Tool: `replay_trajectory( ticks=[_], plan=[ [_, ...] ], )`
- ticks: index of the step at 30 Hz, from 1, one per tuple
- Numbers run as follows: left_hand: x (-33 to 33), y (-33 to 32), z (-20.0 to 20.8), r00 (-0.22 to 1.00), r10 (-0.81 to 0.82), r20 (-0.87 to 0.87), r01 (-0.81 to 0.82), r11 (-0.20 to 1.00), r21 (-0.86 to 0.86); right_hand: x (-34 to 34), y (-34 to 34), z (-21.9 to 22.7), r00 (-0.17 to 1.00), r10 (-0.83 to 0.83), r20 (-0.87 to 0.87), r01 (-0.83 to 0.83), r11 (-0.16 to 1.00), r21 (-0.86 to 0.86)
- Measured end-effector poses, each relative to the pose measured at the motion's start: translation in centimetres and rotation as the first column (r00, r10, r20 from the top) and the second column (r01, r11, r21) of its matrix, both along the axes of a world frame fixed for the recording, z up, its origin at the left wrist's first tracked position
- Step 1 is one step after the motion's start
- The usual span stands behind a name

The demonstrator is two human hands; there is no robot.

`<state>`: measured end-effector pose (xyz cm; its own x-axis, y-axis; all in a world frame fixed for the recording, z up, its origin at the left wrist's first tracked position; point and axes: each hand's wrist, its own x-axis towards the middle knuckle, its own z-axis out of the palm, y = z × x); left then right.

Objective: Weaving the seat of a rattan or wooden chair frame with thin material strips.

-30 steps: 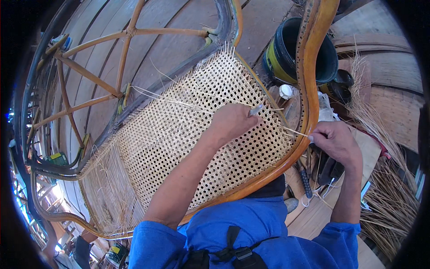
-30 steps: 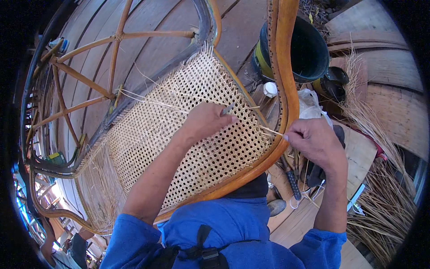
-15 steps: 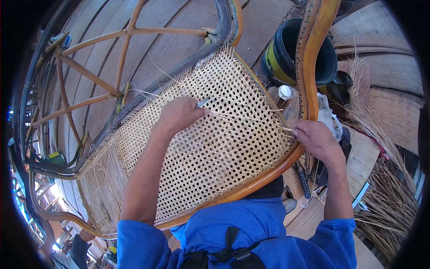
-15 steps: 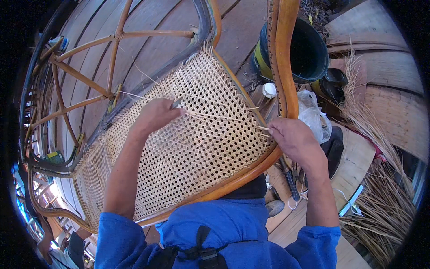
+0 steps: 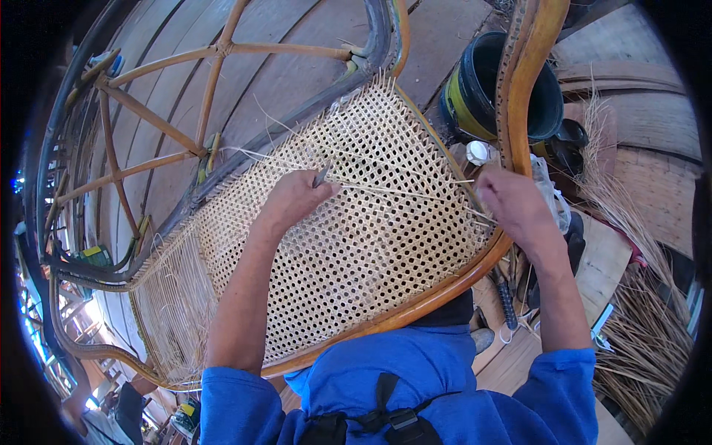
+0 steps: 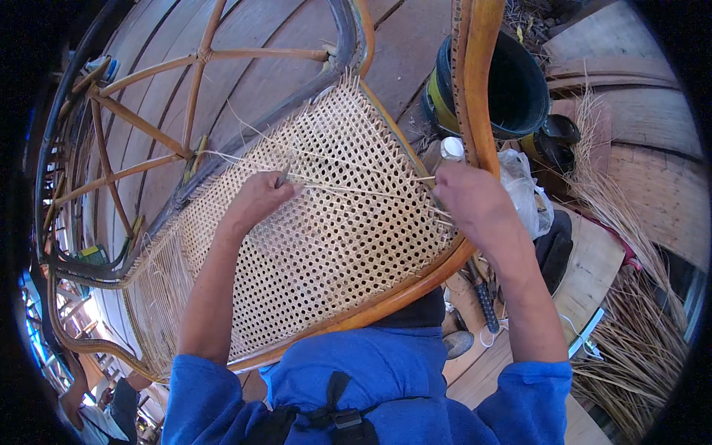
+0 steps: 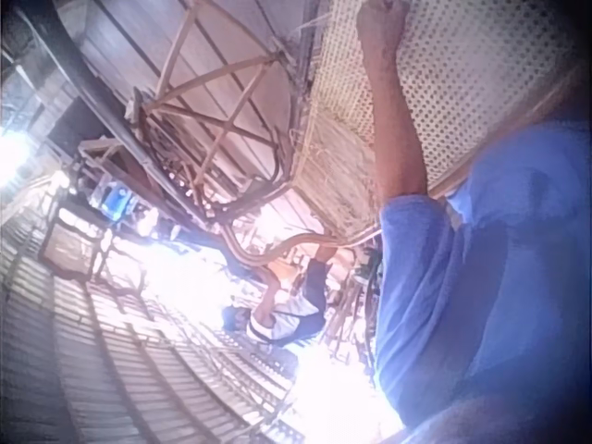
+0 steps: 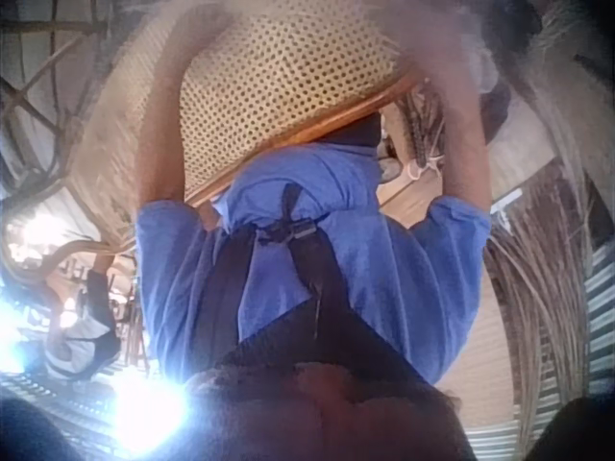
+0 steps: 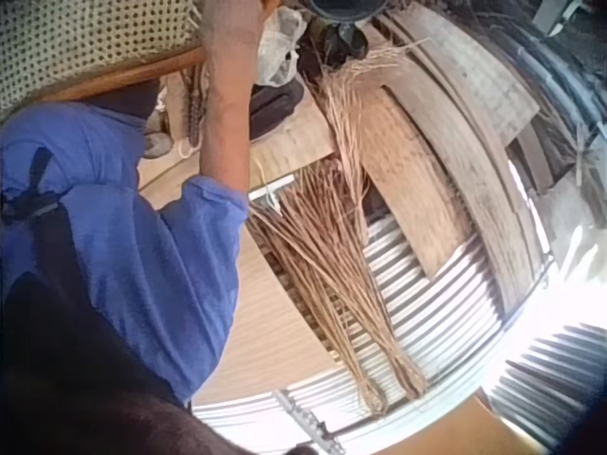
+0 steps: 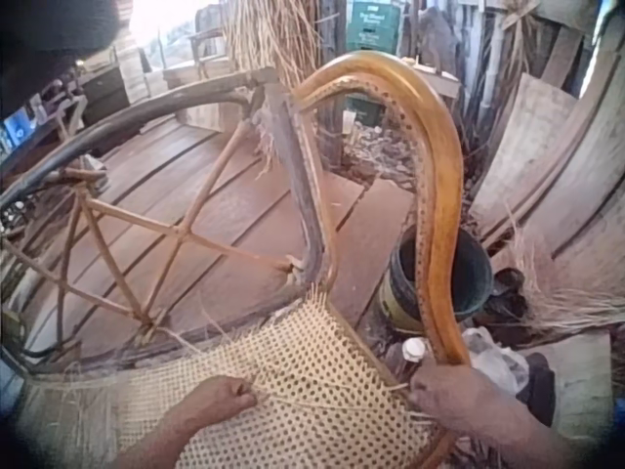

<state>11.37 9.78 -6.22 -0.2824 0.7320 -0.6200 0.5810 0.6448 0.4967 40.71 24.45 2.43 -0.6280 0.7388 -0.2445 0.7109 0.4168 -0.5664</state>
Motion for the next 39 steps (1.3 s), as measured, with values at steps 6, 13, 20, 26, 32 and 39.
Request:
replay_trajectory(
  ticks=[6,13,20,26,32,39],
  plan=[
    [0.0,-0.6,-1.1,0.993,0.083,0.085,-0.086,0.996,0.037,-1.1,0.0,-1.3,0.828,0.326,0.456,-0.296,0.945,-0.138],
    [0.1,-0.5,-1.2,0.993,0.081,0.091,-0.085,0.996,0.039,-1.0,0.8,-3.2,0.740,0.493,0.458,-0.484,0.863,-0.145],
    [0.3,-0.2,-1.1,0.999,0.035,0.039,-0.035,0.999,0.003,-0.5,0.9,-0.3,0.920,0.303,0.250,-0.302,0.952,-0.041],
    [0.3,-0.3,-1.3,0.999,0.016,0.044,-0.019,0.998,0.064,4.0,1.6,2.9,0.997,0.033,0.064,-0.031,0.999,-0.036],
    [0.0,-0.3,-0.8,0.980,0.107,0.167,-0.114,0.993,0.031,14.9,-8.5,-2.0,0.784,-0.621,0.009,0.544,0.679,-0.493],
    [-1.0,-0.6,-1.4,0.869,0.245,0.430,-0.277,0.961,0.011,20.6,-18.3,-8.8,0.783,-0.186,0.594,0.453,0.825,-0.339]
  ],
)
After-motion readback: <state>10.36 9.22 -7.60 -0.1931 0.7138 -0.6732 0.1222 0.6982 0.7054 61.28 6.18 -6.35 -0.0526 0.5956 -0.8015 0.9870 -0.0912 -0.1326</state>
